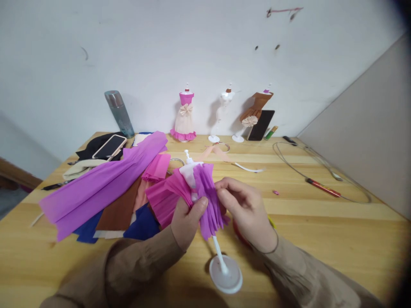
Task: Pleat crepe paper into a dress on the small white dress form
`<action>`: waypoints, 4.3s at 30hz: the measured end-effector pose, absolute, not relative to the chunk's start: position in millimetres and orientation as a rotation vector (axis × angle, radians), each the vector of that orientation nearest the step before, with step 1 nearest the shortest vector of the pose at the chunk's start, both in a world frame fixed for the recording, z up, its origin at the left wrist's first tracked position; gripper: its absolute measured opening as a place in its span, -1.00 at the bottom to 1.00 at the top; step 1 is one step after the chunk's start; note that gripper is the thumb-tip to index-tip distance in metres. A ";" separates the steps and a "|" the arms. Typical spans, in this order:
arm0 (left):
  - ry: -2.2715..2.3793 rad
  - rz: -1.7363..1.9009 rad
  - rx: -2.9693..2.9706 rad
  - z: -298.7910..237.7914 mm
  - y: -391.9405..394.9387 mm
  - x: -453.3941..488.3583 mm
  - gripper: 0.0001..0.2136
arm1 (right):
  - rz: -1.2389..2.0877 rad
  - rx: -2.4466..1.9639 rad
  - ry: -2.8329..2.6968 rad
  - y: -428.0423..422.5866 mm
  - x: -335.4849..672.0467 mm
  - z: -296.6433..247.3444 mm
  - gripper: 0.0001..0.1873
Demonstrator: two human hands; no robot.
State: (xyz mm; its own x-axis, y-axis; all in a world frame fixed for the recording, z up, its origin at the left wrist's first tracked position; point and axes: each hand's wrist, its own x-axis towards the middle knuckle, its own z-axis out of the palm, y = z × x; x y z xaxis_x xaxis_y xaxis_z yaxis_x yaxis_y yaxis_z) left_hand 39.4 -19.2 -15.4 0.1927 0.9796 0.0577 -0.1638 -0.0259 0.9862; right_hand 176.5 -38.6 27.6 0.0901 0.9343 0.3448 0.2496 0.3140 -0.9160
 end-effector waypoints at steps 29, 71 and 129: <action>0.836 1.148 1.208 -21.6 -16.5 39.3 -0.72 | 0.796 -1.183 -1.380 -31.8 174.6 27.9 -0.75; 0.681 1.087 1.230 -29.7 -13.8 36.5 -0.67 | 0.680 -1.119 -1.602 -32.1 185.7 31.4 -0.77; 0.700 1.036 1.223 -19.7 -16.6 36.6 -0.68 | 0.443 -1.087 -1.650 -31.9 185.2 25.9 -0.87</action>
State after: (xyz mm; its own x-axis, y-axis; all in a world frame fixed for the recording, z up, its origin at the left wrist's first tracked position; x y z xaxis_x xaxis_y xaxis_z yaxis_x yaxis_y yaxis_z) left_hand 36.6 -16.6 -19.7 0.3982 0.9125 0.0935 -0.2536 0.0116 0.9672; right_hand 185.2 -31.9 25.9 -0.0244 0.8256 0.5637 0.4329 0.5170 -0.7385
